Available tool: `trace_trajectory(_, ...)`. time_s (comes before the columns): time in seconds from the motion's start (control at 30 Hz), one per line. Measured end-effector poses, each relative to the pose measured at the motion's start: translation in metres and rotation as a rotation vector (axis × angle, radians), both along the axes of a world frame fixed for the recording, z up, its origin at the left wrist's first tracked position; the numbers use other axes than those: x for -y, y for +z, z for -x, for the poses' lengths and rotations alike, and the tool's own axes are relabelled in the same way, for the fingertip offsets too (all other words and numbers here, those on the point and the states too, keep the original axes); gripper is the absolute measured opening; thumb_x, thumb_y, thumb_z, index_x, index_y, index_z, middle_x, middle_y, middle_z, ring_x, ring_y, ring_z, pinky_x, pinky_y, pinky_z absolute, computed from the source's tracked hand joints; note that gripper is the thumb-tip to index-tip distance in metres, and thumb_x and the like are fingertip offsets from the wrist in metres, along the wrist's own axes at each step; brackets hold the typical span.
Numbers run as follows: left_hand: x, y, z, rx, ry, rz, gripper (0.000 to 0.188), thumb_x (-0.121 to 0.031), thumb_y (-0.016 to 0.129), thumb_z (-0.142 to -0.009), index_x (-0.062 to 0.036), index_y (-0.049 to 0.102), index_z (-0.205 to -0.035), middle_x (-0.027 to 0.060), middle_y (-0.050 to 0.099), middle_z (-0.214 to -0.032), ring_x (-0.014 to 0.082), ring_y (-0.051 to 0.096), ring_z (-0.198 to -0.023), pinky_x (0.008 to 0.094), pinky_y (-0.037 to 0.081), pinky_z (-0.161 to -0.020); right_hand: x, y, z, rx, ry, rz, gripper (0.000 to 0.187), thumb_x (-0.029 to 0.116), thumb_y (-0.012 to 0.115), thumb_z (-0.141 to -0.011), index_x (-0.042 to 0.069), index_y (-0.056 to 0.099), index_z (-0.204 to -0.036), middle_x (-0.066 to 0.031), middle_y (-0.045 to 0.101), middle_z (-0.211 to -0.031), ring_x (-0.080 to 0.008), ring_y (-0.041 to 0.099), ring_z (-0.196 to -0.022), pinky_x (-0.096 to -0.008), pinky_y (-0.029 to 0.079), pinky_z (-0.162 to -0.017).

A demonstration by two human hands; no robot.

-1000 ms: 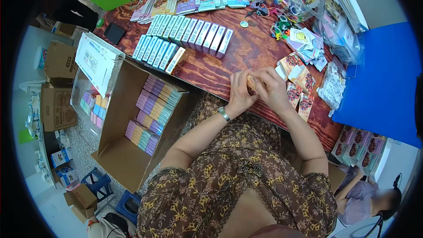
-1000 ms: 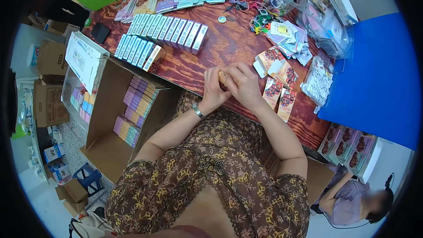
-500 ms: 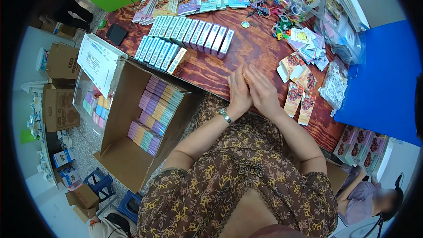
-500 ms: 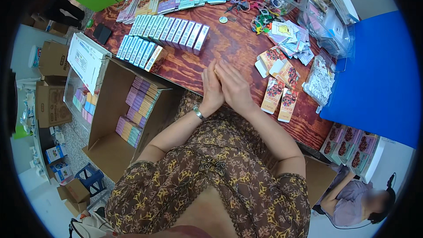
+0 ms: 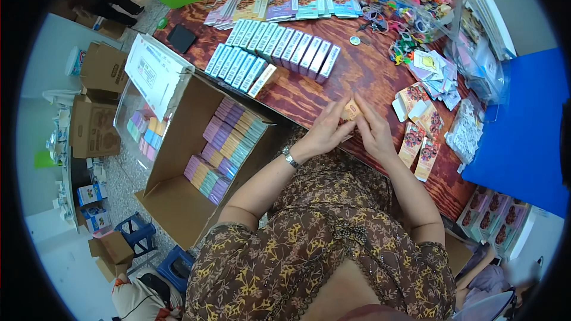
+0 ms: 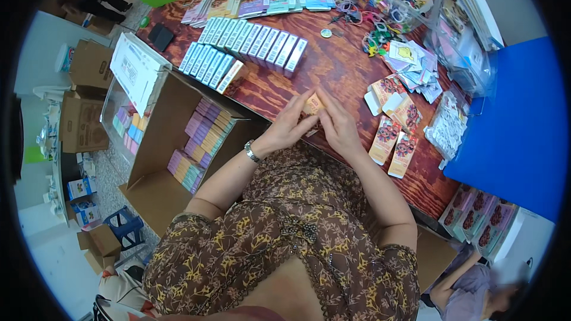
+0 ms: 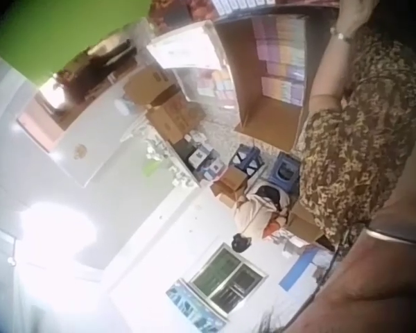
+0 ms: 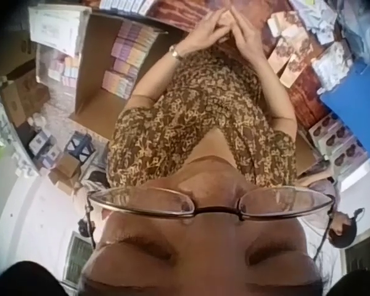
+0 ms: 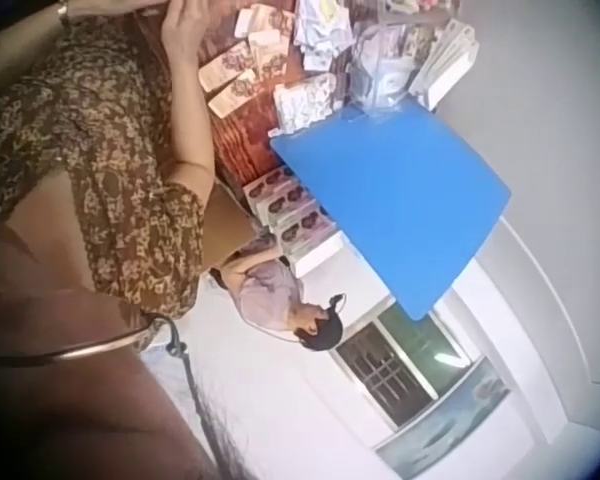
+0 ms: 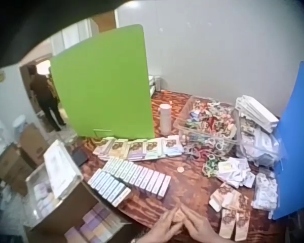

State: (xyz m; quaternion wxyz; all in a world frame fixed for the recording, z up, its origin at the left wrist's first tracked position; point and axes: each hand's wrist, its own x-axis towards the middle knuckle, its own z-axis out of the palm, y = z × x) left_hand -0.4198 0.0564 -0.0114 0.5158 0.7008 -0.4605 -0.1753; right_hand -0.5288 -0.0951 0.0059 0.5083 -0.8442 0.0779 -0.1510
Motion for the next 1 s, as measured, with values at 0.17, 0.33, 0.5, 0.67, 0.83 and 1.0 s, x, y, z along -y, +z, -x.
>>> trace_trajectory(0.17,-0.028,0.012,-0.029,0.185,0.230,-0.205,0.046,-0.021,0.053,-0.102,0.0012,0.045,-0.142,0.0237,0.058,-0.125,0.0370,0.056,-0.117,0.0450,0.044,-0.102,0.001,0.015,-0.001,-0.031,0.077,0.080,0.065,0.021,0.057,-0.101,0.004,0.029,-0.157,-0.0188,0.043,-0.155,-0.0312,0.042,-0.144,-0.0398,0.034,-0.116)
trace_trajectory(0.33,-0.030,0.008,-0.037,-0.289,0.180,-0.064,0.049,-0.018,0.054,-0.103,0.0004,0.041,-0.147,0.0166,0.059,-0.130,0.0240,0.058,-0.120,0.0358,0.046,-0.102,0.005,0.012,-0.001,0.016,0.088,-0.044,0.056,0.011,0.062,-0.097,0.005,0.044,-0.149,-0.0171,0.053,-0.143,-0.0289,0.056,-0.128,-0.0355,0.045,-0.105)
trace_trajectory(0.5,-0.020,0.009,-0.020,-0.737,-0.025,0.043,0.049,-0.012,0.054,-0.104,-0.0001,0.039,-0.150,0.0061,0.058,-0.129,0.0118,0.054,-0.116,0.0280,0.046,-0.099,0.004,0.008,-0.006,0.227,0.125,0.021,0.040,0.005,0.066,-0.094,0.007,0.064,-0.134,-0.0129,0.064,-0.125,-0.0239,0.066,-0.110,-0.0322,0.052,-0.093)
trace_trajectory(0.67,-0.040,0.017,-0.034,0.128,0.259,-0.173,0.036,-0.020,0.059,-0.101,-0.0005,0.058,-0.131,0.0194,0.067,-0.115,0.0341,0.062,-0.108,0.0424,0.049,-0.095,0.009,0.011,0.003,0.062,0.114,0.107,0.039,0.011,0.068,-0.094,0.007,0.064,-0.133,-0.0134,0.067,-0.121,-0.0253,0.067,-0.108,-0.0336,0.053,-0.092)
trace_trajectory(0.83,-0.060,0.028,-0.068,0.836,0.391,-0.299,0.034,-0.010,0.062,-0.094,-0.0034,0.060,-0.127,0.0146,0.065,-0.104,0.0344,0.057,-0.095,0.0453,0.045,-0.085,0.109,-0.004,0.029,-0.085,-0.168,0.674,0.033,0.020,0.067,-0.092,0.012,0.065,-0.125,-0.0143,0.068,-0.119,-0.0356,0.064,-0.108,-0.0441,0.053,-0.093)
trace_trajectory(1.0,-0.066,0.006,-0.091,0.952,0.442,-0.361,0.031,-0.010,0.062,-0.094,-0.0020,0.060,-0.124,0.0136,0.064,-0.109,0.0351,0.053,-0.104,0.0451,0.043,-0.093,0.184,0.009,0.065,-0.500,-0.327,0.679,0.051,0.024,0.073,-0.087,0.009,0.060,-0.134,-0.0165,0.068,-0.115,-0.0368,0.064,-0.105,-0.0440,0.051,-0.091)
